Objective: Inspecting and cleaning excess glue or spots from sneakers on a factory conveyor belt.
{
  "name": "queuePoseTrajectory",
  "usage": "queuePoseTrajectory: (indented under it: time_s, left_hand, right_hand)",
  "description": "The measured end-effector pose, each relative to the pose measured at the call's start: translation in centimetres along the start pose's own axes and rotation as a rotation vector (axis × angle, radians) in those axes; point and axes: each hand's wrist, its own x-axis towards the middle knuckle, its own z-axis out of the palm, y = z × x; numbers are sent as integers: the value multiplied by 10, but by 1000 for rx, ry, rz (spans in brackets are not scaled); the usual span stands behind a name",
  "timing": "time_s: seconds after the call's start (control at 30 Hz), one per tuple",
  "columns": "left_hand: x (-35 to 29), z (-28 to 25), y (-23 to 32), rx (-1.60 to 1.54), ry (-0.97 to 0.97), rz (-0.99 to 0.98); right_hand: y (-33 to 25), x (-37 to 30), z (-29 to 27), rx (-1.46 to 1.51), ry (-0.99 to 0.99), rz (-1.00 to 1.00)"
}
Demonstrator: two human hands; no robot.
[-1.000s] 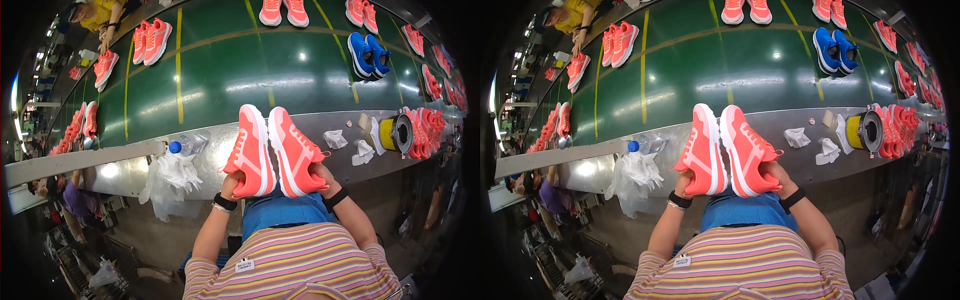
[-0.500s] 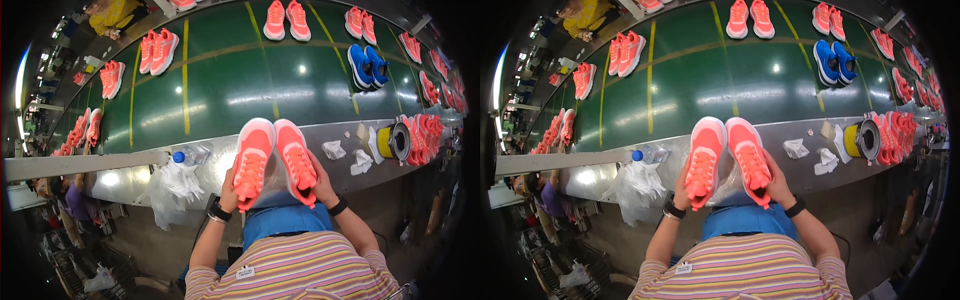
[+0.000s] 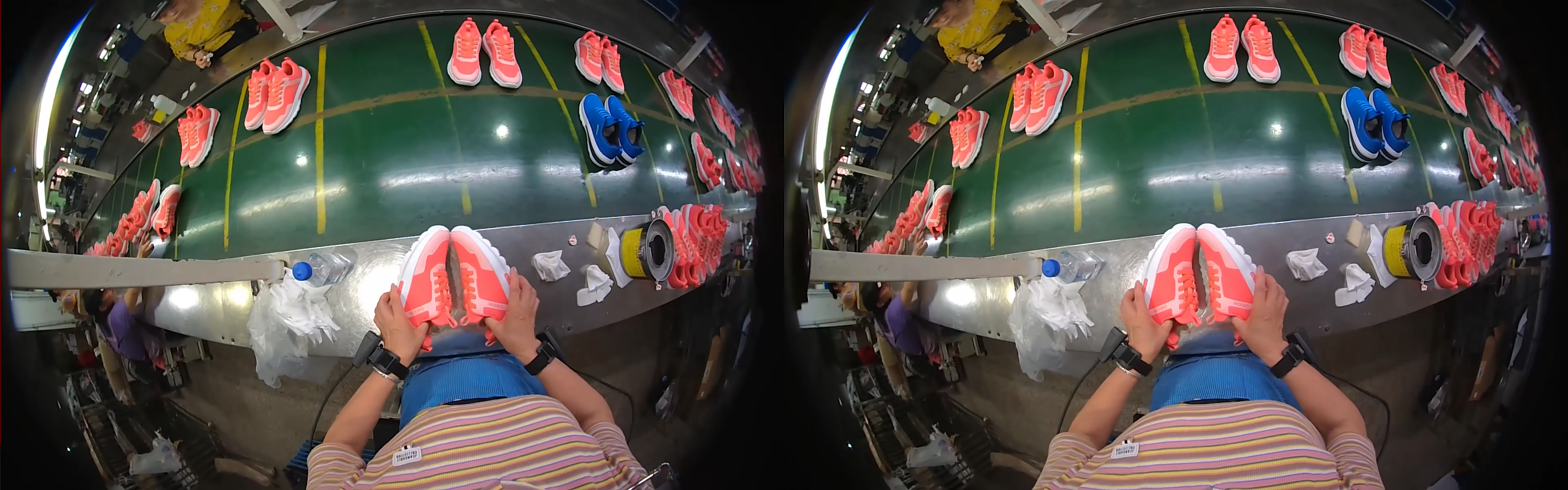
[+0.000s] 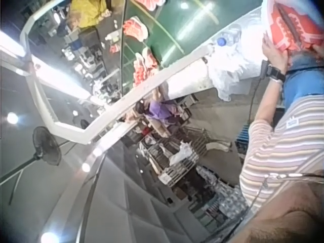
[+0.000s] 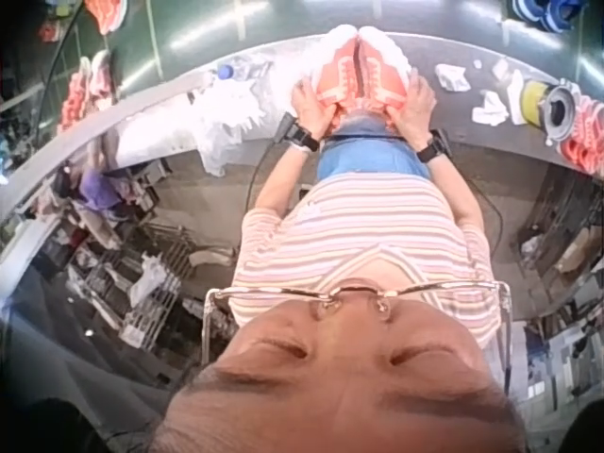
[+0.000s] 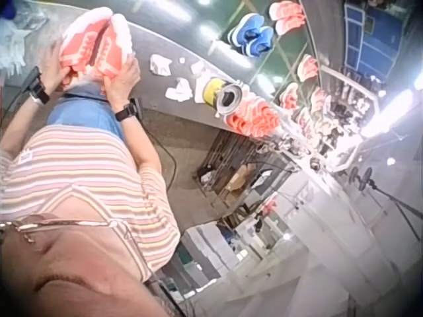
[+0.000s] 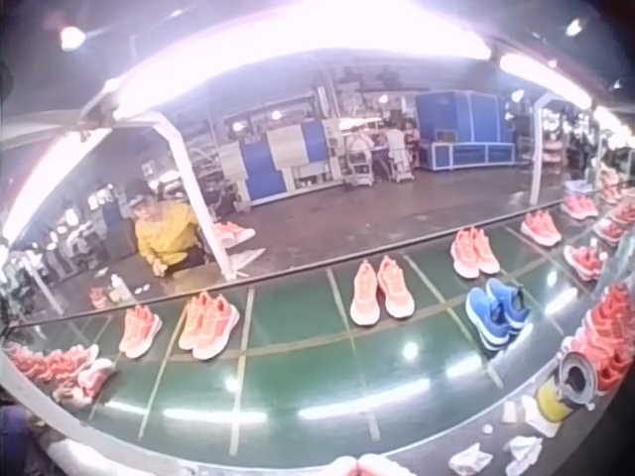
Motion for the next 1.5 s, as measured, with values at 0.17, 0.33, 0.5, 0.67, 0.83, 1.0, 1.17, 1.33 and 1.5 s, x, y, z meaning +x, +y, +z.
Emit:
queuePoseTrajectory:
  time_s: [0.17,0.33,0.5,0.67,0.83,1.0,1.17,1.33,1.5]
  left_hand:
    - [-3,0,3,43,-49,-24]
    - [-1,0,2,50,-100,-17]
    - [4,-9,3,37,-168,-15]
    - [25,-17,-12,-213,-367,-26]
    - [37,0,-54,-536,-536,-274]
    - [39,-9,-52,-1070,-659,-506]
    - [26,-16,-44,-1231,-699,-516]
    - [36,-26,-23,-1290,-587,-698]
    - [56,-34,1,-1254,-368,-793]
  right_hand:
    - [-2,-4,-3,44,-79,-40]
    - [6,1,3,117,-100,-40]
    - [29,16,5,393,-164,-24]
    - [48,30,7,584,-296,68]
    - [44,35,10,705,-390,134]
    - [51,31,23,785,-341,107]
    - [47,34,6,1042,-379,272]
    - [53,39,1,1241,-347,403]
    - [38,42,-6,1276,-173,559]
